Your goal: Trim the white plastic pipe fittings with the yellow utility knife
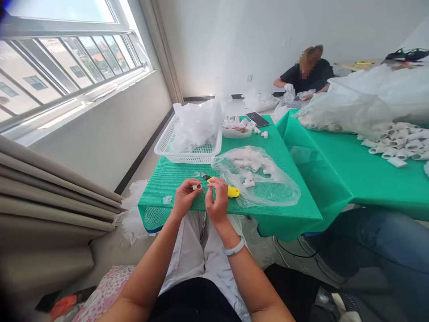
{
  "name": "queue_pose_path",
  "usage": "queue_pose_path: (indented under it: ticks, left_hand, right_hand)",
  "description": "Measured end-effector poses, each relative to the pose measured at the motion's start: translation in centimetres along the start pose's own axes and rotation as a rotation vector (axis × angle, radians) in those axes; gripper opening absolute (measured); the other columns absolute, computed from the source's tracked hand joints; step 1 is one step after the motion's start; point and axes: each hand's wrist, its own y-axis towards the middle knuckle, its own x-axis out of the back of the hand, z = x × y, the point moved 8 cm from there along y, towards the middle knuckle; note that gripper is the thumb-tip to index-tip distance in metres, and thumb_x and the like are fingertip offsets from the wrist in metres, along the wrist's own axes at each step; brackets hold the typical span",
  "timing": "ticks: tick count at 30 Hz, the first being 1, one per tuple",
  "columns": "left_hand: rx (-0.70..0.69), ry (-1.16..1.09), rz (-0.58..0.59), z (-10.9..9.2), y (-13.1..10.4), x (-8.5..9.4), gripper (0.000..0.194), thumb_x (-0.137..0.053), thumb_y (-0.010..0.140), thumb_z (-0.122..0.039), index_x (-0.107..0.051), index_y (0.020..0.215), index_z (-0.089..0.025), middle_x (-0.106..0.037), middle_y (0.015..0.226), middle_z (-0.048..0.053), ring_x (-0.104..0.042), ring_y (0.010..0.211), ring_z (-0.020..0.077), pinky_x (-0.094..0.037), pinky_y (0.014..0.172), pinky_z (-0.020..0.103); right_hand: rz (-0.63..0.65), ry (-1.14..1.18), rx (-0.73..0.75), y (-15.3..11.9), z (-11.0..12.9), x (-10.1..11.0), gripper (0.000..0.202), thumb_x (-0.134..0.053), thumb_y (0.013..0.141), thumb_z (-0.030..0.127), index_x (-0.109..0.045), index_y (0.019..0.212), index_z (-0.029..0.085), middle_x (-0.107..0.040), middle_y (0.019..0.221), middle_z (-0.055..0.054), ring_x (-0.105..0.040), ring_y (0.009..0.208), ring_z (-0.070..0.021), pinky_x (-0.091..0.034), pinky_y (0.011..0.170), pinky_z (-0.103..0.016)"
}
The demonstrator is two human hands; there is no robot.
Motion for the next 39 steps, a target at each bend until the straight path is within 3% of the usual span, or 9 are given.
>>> queue_pose_path:
  ticks: [6, 18, 26, 34, 39]
  left_hand:
    - [0.030, -0.127, 0.056, 0.0, 0.0, -0.4, 0.017, -0.075, 0.065, -0.022, -0.064, 0.077, -0.018, -0.060, 0.091, 0.004, -0.057, 0.093, 0.0172, -0.048, 0.077, 0.030]
    - [0.027, -0.121, 0.111, -0.4, 0.0, -0.7, 0.022, -0.076, 0.065, -0.029, -0.063, 0.079, -0.018, -0.063, 0.089, 0.004, -0.059, 0.089, 0.0168, -0.049, 0.077, 0.030]
    - [0.093, -0.135, 0.120, -0.2, -0.1, -0.7, 0.023, -0.076, 0.065, -0.027, -0.063, 0.082, -0.018, -0.064, 0.087, 0.003, -0.059, 0.085, 0.0155, -0.049, 0.078, 0.030]
    - [0.036, -0.126, 0.127, -0.2, -0.2, -0.7, 0.020, -0.074, 0.068, -0.028, -0.063, 0.081, -0.018, -0.062, 0.091, 0.005, -0.058, 0.091, 0.0172, -0.049, 0.075, 0.030]
    - [-0.038, -0.097, 0.096, -0.4, -0.2, -0.5, 0.016, -0.072, 0.069, -0.027, -0.064, 0.080, -0.018, -0.062, 0.090, 0.005, -0.059, 0.091, 0.0175, -0.050, 0.076, 0.030]
  right_hand:
    - [0.049, 0.007, 0.014, 0.1, 0.2, -0.2, 0.017, -0.041, 0.084, 0.009, -0.052, 0.085, 0.022, -0.058, 0.092, -0.006, -0.056, 0.096, -0.0196, -0.049, 0.085, -0.044]
    - [0.063, 0.031, -0.040, -0.1, -0.4, -0.3, 0.020, -0.037, 0.083, 0.010, -0.052, 0.081, 0.023, -0.057, 0.093, -0.005, -0.055, 0.097, -0.0205, -0.048, 0.087, -0.045]
    - [0.072, 0.011, 0.016, -0.3, 0.0, -0.5, 0.022, -0.037, 0.082, 0.008, -0.053, 0.082, 0.023, -0.056, 0.095, -0.006, -0.055, 0.099, -0.0202, -0.049, 0.086, -0.044]
    - [0.049, 0.012, 0.030, -0.3, 0.2, -0.1, 0.027, -0.035, 0.082, 0.006, -0.055, 0.086, 0.024, -0.053, 0.100, -0.005, -0.053, 0.102, -0.0203, -0.048, 0.087, -0.045]
    - [0.137, -0.022, 0.096, -1.0, 0.5, -0.9, 0.034, -0.037, 0.082, 0.005, -0.061, 0.092, 0.027, -0.051, 0.110, -0.006, -0.049, 0.111, -0.0218, -0.046, 0.091, -0.047]
